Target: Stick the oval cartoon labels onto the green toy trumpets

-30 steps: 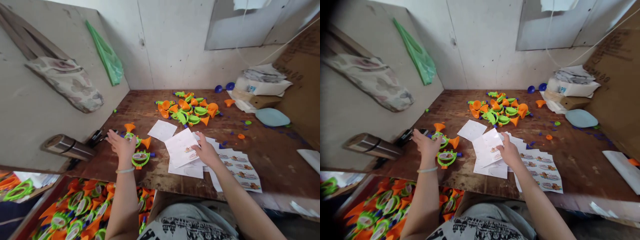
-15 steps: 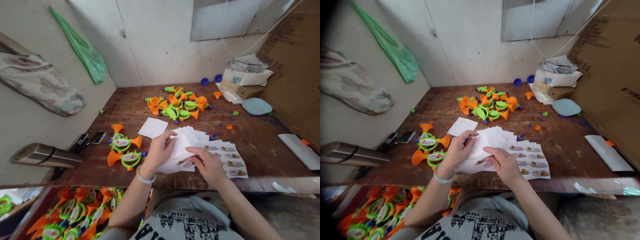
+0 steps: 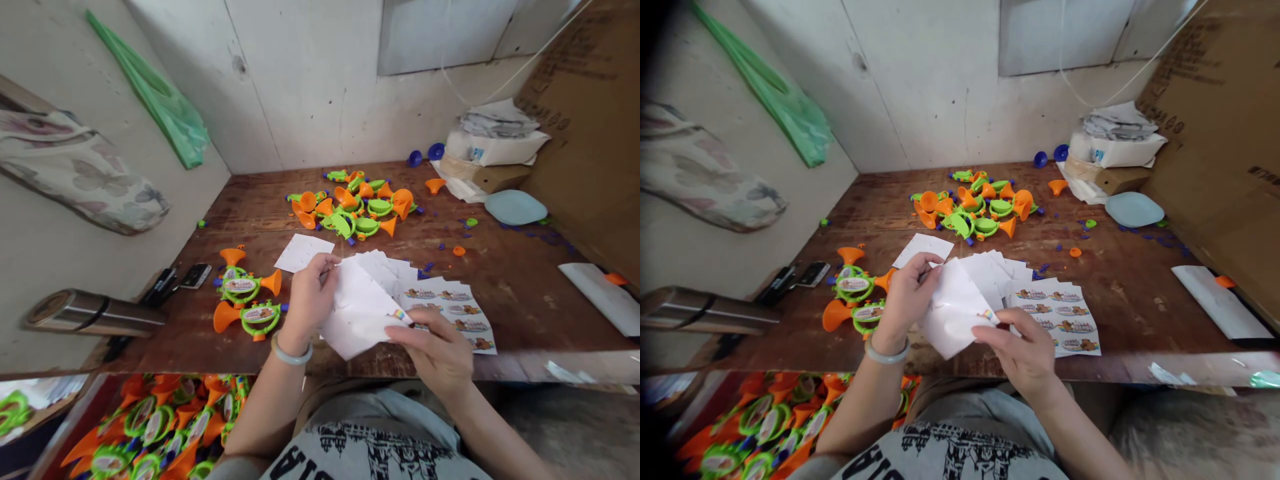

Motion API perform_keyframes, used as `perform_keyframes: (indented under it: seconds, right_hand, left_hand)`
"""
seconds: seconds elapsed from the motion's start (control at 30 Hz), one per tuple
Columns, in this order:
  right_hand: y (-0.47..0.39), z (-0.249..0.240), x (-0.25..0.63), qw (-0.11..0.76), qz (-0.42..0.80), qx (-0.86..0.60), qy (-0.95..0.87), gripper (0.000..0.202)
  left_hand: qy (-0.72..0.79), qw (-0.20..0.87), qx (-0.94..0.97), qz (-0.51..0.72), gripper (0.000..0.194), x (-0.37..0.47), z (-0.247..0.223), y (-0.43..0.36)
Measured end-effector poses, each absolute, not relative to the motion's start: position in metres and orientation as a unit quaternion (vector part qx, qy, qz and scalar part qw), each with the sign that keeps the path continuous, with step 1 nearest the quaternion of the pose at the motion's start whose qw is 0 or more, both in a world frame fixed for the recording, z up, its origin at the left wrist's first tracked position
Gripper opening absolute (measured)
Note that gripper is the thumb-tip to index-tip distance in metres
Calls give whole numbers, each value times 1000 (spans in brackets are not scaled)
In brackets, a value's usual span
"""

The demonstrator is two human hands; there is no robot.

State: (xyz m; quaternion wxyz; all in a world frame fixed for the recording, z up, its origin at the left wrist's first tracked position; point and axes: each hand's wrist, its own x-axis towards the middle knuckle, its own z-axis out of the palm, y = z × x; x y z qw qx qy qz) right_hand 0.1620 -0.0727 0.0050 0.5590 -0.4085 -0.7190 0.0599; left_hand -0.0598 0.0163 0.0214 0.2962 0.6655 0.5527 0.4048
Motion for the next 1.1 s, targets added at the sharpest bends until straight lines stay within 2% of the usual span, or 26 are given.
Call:
perform_keyframes:
  seconds: [0.1, 0.17, 0.27, 0.37, 0.5, 0.7, 0.9, 1.03, 1.1]
  right_hand:
    - [-74, -1, 170, 601, 64, -457, -653, 51]
    - [-68, -7, 172, 576, 82, -483, -655, 62]
    - [-58, -16, 170, 502, 181, -470, -703, 79]
    - [-55, -18, 167, 479, 215, -443, -727, 75]
    - [-59, -10, 165, 474, 134, -438, -752, 73]
    - [-60, -9, 158, 493, 117, -451, -735, 61]
    - [-68, -14, 160, 523, 1, -384, -761, 67]
    - [-89, -8, 169, 514, 45, -404, -756, 47]
    - [-89, -4, 178, 533, 63, -437, -721, 49]
  left_hand:
    - [560, 289, 656, 416, 12, -65, 21, 23]
    - [553, 300, 656, 417, 12, -64, 21, 25]
    - [545, 318, 650, 424, 11, -58, 20, 27]
    - [531, 338, 647, 431, 10, -55, 16, 28]
    - [516, 359, 658, 415, 11, -56, 10, 31]
    - [508, 365, 675, 391, 14, -57, 3, 35]
    - [510, 315, 714, 361, 12, -48, -17, 66]
    - [501, 283, 753, 321, 14, -25, -38, 98]
    - [480, 276, 780, 291, 15, -13, -45, 105]
